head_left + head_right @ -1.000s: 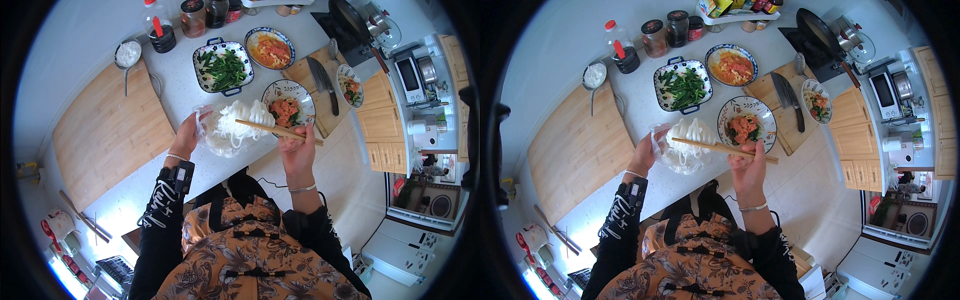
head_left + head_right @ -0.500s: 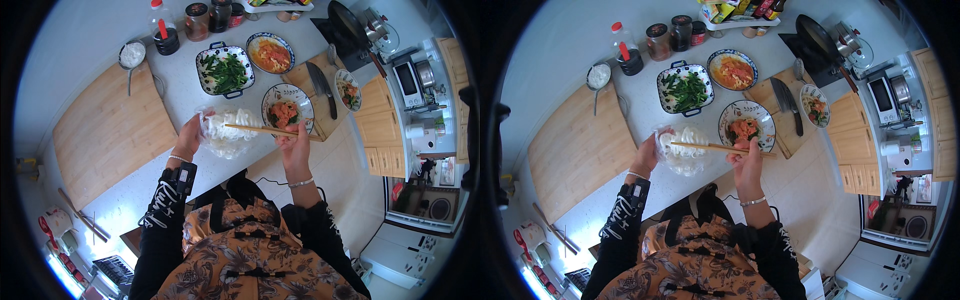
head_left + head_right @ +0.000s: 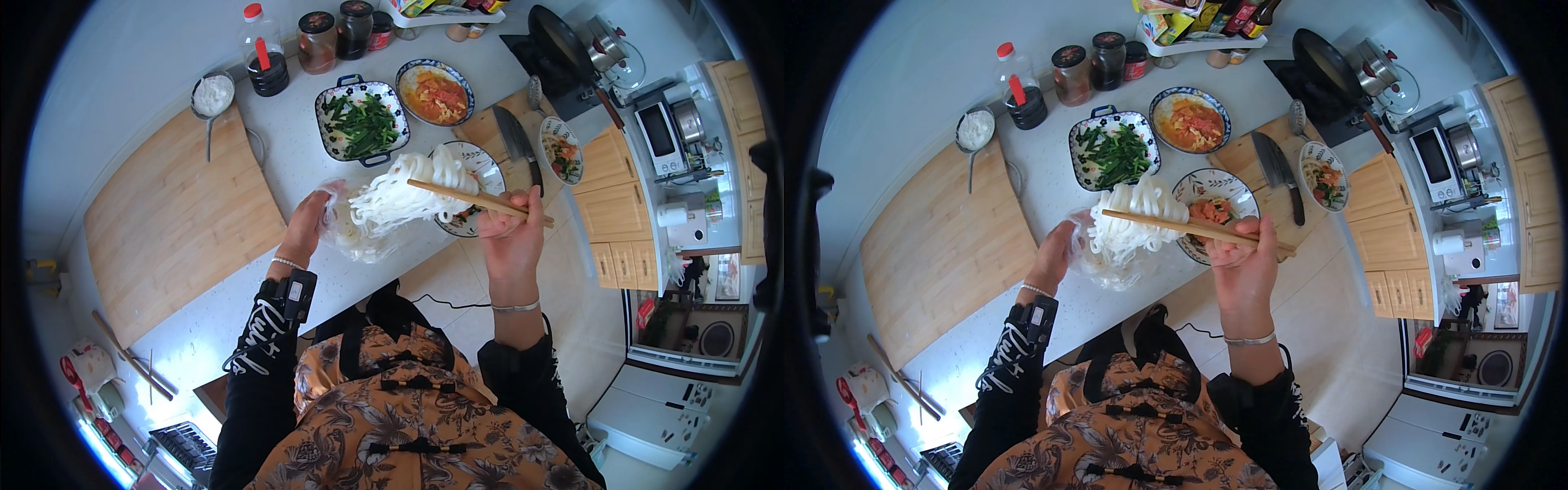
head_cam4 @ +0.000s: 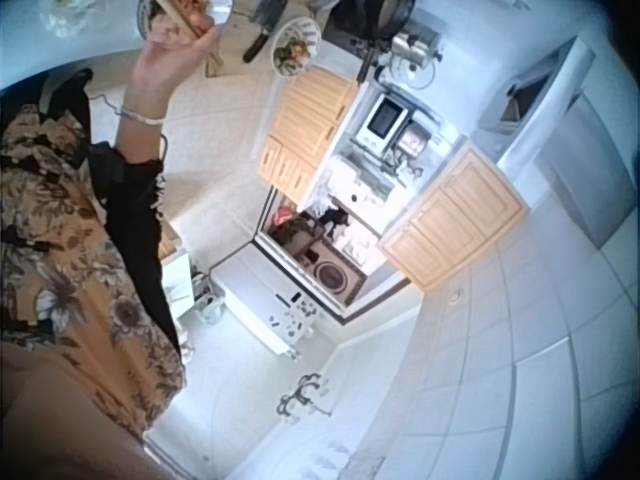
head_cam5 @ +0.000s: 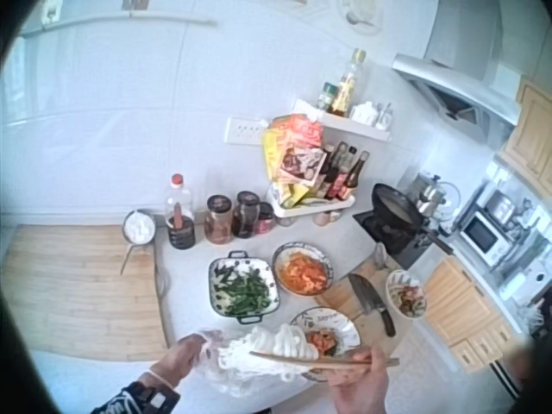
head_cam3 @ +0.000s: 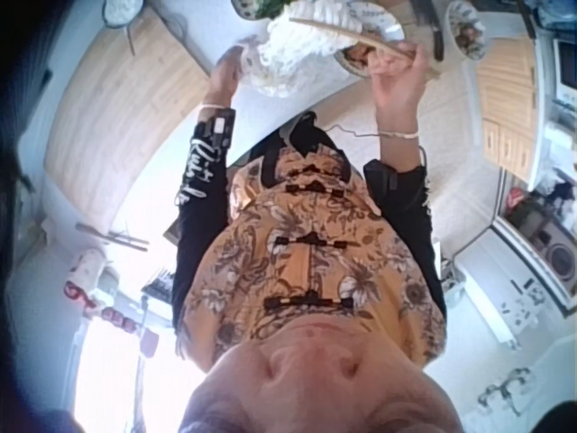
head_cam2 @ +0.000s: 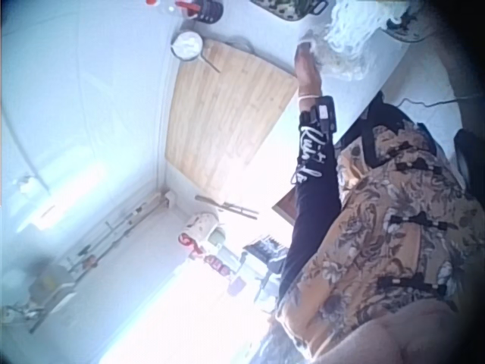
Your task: The person assembles a noodle dish by adding seasonings, vegetables, and tomato-egg mixture to bowls of noodles, then carries the finished bowl to the living room.
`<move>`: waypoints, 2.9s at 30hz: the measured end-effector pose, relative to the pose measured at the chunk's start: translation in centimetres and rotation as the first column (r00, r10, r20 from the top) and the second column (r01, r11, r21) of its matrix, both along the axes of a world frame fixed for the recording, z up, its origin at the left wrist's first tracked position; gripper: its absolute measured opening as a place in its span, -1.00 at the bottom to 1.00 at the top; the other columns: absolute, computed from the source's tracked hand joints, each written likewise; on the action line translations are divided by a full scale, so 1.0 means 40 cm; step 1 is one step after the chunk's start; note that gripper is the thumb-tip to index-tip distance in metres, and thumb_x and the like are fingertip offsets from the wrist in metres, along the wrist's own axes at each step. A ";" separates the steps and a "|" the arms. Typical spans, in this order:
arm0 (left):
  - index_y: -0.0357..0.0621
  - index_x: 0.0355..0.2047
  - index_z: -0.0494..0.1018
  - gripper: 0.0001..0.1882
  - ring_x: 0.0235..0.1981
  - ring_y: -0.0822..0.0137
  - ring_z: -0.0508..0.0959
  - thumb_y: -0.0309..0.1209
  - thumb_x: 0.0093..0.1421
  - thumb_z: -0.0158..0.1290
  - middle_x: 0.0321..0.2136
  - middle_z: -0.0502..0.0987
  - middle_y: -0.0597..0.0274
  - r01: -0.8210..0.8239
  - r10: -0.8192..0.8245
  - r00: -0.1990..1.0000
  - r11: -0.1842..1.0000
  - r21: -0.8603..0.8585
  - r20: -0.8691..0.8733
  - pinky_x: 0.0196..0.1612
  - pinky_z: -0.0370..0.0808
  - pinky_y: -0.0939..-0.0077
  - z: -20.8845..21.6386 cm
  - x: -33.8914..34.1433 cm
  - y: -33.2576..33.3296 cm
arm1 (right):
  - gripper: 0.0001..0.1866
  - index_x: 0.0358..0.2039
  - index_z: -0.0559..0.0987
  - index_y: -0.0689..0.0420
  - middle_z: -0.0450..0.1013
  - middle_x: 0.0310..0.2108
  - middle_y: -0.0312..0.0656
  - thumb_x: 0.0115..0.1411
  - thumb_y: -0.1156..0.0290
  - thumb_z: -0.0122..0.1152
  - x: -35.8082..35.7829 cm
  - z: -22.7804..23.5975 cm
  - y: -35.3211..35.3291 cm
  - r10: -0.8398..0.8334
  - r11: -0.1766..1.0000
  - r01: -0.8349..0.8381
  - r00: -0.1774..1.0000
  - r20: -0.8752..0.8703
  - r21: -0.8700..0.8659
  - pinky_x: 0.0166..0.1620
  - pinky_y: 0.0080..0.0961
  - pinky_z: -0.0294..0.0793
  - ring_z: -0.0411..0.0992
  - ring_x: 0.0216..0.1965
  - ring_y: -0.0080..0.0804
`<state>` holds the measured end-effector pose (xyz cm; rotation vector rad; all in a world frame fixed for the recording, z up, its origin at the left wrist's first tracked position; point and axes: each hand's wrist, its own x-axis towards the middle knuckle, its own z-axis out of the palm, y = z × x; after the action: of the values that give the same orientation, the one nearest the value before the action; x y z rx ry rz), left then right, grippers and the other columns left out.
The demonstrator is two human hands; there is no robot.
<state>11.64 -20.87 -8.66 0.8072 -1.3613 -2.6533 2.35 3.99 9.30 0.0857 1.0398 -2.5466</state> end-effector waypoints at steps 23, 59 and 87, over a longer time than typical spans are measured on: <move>-0.19 0.04 0.37 -0.57 -0.42 0.52 0.33 -0.28 0.25 -0.28 -0.12 0.49 0.26 0.048 -0.048 0.999 0.996 -0.076 -0.007 -0.30 0.32 0.66 0.005 -0.006 0.005 | -0.67 -0.52 0.43 0.05 0.13 -0.70 -0.38 0.32 0.17 -0.12 -0.109 0.277 0.079 -0.058 0.974 0.003 0.969 -0.239 -0.226 -0.48 -0.63 0.13 0.07 -0.61 -0.58; -0.17 0.10 0.31 -0.55 -0.30 0.46 0.40 -0.22 0.27 -0.11 -0.05 0.41 0.33 -0.071 0.080 0.996 0.974 -0.215 0.032 -0.20 0.38 0.61 0.039 0.021 0.027 | -0.67 -0.55 0.50 0.17 0.36 -0.69 -0.35 0.27 0.27 -0.04 -0.253 -0.183 0.256 0.165 0.425 0.170 0.951 -0.261 0.889 -0.57 -0.72 0.30 0.28 -0.67 -0.69; -0.30 0.04 0.20 -0.61 -0.13 0.13 0.51 -0.58 0.18 -0.14 -0.12 0.43 0.07 0.088 -0.096 0.995 0.849 0.521 -0.012 -0.08 0.52 0.29 0.008 -0.187 0.570 | -0.61 -0.58 0.45 0.17 0.32 -0.70 -0.35 0.31 0.20 -0.10 -0.264 -0.238 0.339 0.330 0.562 0.010 0.914 -0.235 0.827 -0.54 -0.71 0.29 0.27 -0.65 -0.67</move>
<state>4.17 1.93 -8.33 0.8121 -0.6789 -3.1483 -8.23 17.56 -0.21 -0.2476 2.2048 -1.7122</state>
